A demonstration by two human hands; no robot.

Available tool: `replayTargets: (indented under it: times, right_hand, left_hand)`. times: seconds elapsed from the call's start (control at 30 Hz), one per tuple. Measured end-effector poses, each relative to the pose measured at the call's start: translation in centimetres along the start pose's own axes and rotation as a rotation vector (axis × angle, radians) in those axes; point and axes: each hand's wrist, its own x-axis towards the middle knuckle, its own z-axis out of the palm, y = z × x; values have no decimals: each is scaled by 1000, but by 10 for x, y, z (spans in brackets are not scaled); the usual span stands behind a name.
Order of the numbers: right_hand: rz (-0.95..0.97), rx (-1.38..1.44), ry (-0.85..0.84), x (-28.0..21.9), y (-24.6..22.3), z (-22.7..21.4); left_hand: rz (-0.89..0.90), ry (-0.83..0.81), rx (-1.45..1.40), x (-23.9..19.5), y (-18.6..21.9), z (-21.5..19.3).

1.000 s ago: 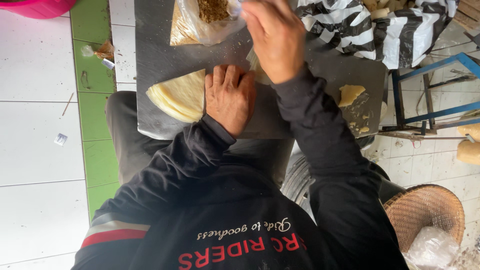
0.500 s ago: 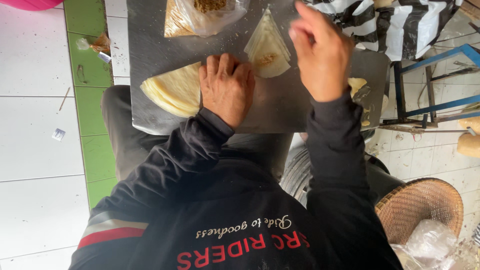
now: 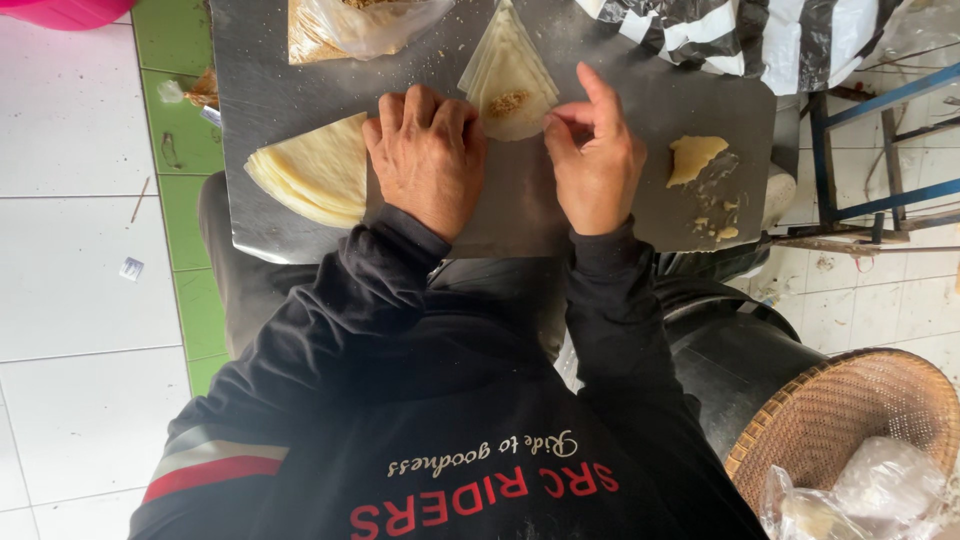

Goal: The person scoops a brown granular filling into triangular wrappers, folds them into cones, and stacks the finished units on the table. The person repeats this process multiple times, handling wrappers and filling by hand.

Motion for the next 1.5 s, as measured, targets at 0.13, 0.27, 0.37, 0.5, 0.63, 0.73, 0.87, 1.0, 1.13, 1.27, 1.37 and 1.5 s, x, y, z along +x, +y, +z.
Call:
replayTargets:
  times: [0.13, 0.27, 0.37, 0.5, 0.63, 0.73, 0.87, 1.0, 1.13, 1.27, 1.37, 1.5]
  right_hand:
    - [7, 91, 30, -2, -2, 3]
    - [-67, 77, 40, -3, -7, 4]
    - [-104, 39, 22, -4, -11, 6]
    - [-186, -34, 8, -5, -15, 8]
    - [-213, -19, -10, -3, -17, 8]
    - [-197, -18, -34, -4, -18, 8]
    - [-155, 11, -80, -3, -18, 8]
    - [-236, -40, -82, 0, -16, 5]
    - [-220, -68, -118, -1, -16, 4]
    - [-214, -78, -180, 0, -15, 0]
    - [-257, -45, -249, 3, -14, -7]
    - [-320, -33, -346, 13, -10, -16]
  left_hand:
    - [34, 50, -3, 0, 1, 2]
    - [86, 82, -7, 2, 3, 6]
    - [132, 44, -63, 0, 2, 5]
    - [176, -2, -151, -1, -2, 6]
    - [149, -42, -245, -1, -2, 11]
    - [124, -56, -314, -1, -2, 15]
    - [88, -79, -318, 0, -3, 19]
    - [82, -89, -319, 1, -4, 20]
    - [80, -114, -273, 2, -6, 18]
    - [157, -142, -242, 6, -9, 10]
    - [261, -214, -224, 12, -14, 2]
    - [389, -302, -153, 23, -19, -1]
